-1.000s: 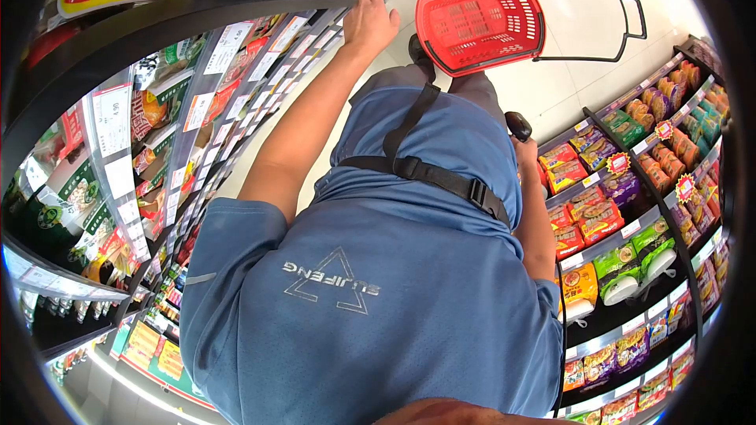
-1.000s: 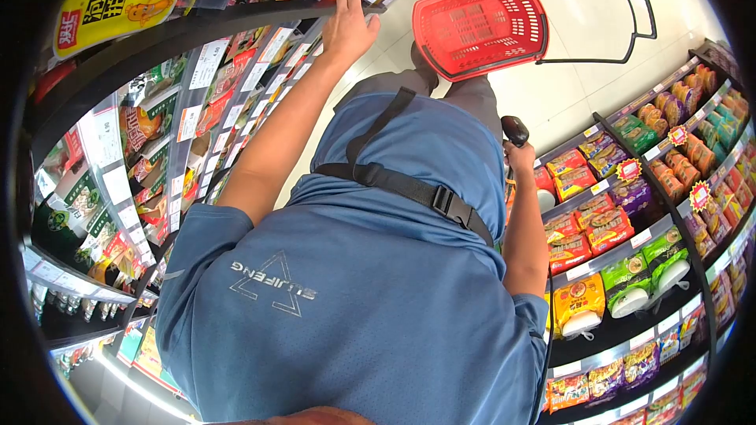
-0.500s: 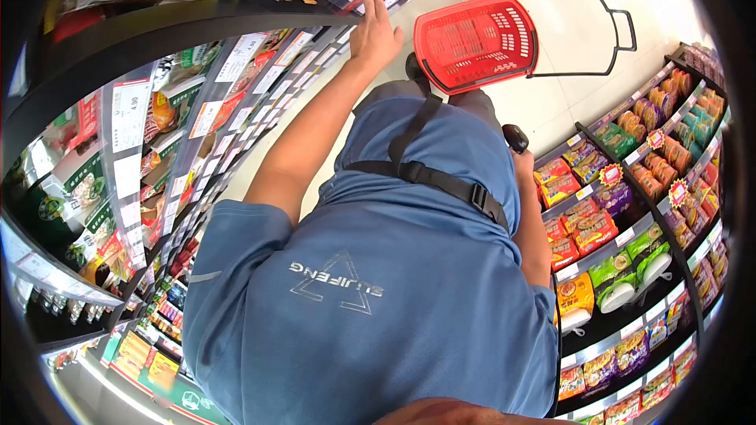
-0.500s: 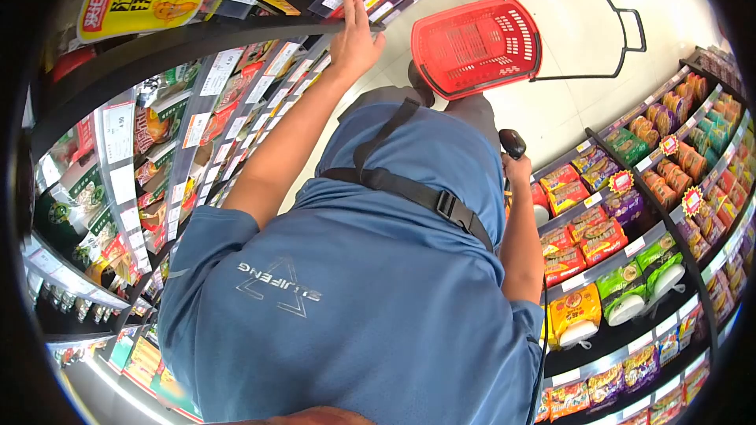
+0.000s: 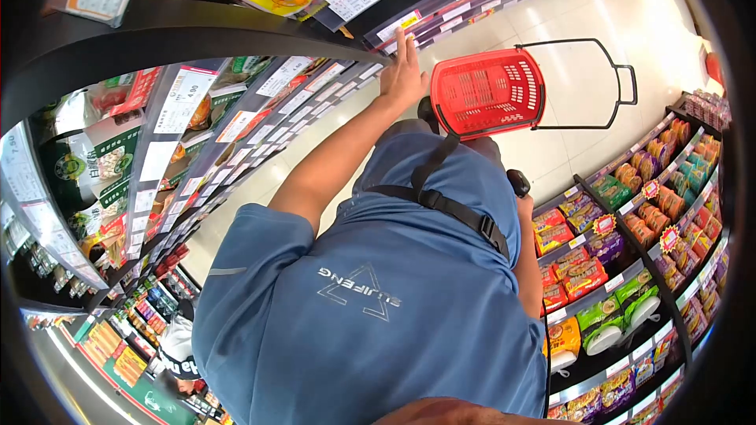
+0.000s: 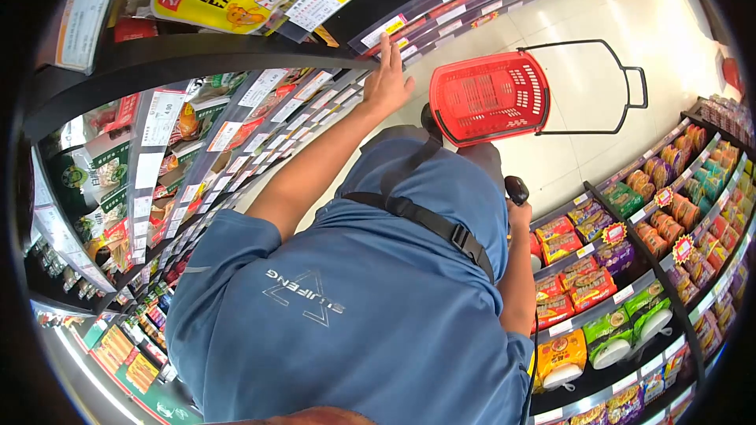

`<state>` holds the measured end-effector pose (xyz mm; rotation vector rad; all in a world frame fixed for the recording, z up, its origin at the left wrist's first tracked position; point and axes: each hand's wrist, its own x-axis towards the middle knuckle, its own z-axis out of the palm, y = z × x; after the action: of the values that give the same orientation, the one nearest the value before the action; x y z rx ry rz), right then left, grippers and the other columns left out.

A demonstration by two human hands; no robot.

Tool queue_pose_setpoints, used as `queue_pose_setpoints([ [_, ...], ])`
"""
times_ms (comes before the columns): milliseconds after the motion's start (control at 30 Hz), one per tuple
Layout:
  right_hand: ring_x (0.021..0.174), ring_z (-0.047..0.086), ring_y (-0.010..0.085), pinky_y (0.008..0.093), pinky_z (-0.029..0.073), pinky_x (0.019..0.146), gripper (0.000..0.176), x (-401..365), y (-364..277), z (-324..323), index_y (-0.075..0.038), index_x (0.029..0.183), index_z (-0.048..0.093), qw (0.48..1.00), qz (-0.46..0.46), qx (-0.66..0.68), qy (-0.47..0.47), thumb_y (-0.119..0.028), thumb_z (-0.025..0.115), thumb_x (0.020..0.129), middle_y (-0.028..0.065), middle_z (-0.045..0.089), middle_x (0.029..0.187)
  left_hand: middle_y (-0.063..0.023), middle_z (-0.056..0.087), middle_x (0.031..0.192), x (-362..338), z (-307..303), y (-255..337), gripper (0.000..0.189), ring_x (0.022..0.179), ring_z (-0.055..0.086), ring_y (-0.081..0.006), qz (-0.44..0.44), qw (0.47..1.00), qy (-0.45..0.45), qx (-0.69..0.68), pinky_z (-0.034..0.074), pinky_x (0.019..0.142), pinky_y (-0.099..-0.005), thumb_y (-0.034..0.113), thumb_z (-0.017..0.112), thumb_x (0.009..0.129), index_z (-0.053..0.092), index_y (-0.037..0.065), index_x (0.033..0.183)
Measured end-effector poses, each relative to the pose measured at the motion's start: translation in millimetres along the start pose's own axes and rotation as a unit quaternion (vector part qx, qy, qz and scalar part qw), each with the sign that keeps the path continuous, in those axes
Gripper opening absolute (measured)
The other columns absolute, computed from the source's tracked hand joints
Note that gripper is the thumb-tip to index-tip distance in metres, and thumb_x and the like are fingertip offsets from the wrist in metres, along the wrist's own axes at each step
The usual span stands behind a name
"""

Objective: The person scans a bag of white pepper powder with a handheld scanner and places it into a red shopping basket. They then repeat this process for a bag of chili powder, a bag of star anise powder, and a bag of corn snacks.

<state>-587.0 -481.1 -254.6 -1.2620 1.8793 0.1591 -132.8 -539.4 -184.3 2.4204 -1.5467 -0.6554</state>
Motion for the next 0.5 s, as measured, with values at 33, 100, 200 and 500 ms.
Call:
queue_pose_setpoints([
  [33, 0.08, 0.07, 0.0246, 0.0378, 0.052, 0.076, 0.035, -0.5, 0.2, 0.4, 0.004, 0.093, 0.072, 1.0, -0.008, 0.0, 0.008, -0.025, 0.073, 0.073, 0.0154, 0.072, 0.082, -0.0288, 0.004, 0.158, 0.7, -1.2, 1.0, 0.085, 0.098, 0.065, -0.0445, 0.0, 1.0, 0.005, 0.001, 0.056, 0.077, -0.0471, 0.027, 0.069, 0.081, 0.025, -0.009, 0.144],
  [100, 0.081, 0.07, 0.0248, 0.0379, 0.052, 0.077, 0.035, 0.7, 1.9, -0.4, 0.003, 0.094, 0.072, 1.0, -0.007, 0.003, 0.001, -0.025, 0.073, 0.074, 0.0156, 0.072, 0.083, -0.029, 0.003, 0.158, -0.2, -3.8, 3.4, 0.086, 0.098, 0.065, -0.0445, -0.012, 1.0, -0.015, -0.005, 0.056, 0.079, -0.0473, 0.026, 0.069, 0.081, 0.025, -0.009, 0.145],
  [200, 0.082, 0.07, 0.0249, 0.038, 0.052, 0.077, 0.034, 2.9, 4.8, 0.8, 0.003, 0.095, 0.072, 1.0, -0.003, 0.011, -0.006, -0.024, 0.073, 0.074, 0.0155, 0.072, 0.084, -0.0291, 0.003, 0.158, -0.6, -4.9, 4.4, 0.086, 0.098, 0.065, -0.0443, -0.007, 1.0, -0.011, -0.018, 0.056, 0.08, -0.0469, 0.026, 0.069, 0.081, 0.024, -0.009, 0.145],
  [500, 0.08, 0.069, 0.0246, 0.0376, 0.052, 0.077, 0.033, 9.0, 14.1, 5.9, 0.003, 0.095, 0.072, 1.0, 0.011, 0.01, -0.005, -0.023, 0.074, 0.074, 0.015, 0.072, 0.083, -0.0289, 0.002, 0.158, -0.8, -7.9, 5.2, 0.085, 0.103, 0.064, -0.0435, -0.013, 1.0, -0.021, -0.016, 0.055, 0.082, -0.0463, 0.026, 0.068, 0.082, 0.024, -0.009, 0.145],
])
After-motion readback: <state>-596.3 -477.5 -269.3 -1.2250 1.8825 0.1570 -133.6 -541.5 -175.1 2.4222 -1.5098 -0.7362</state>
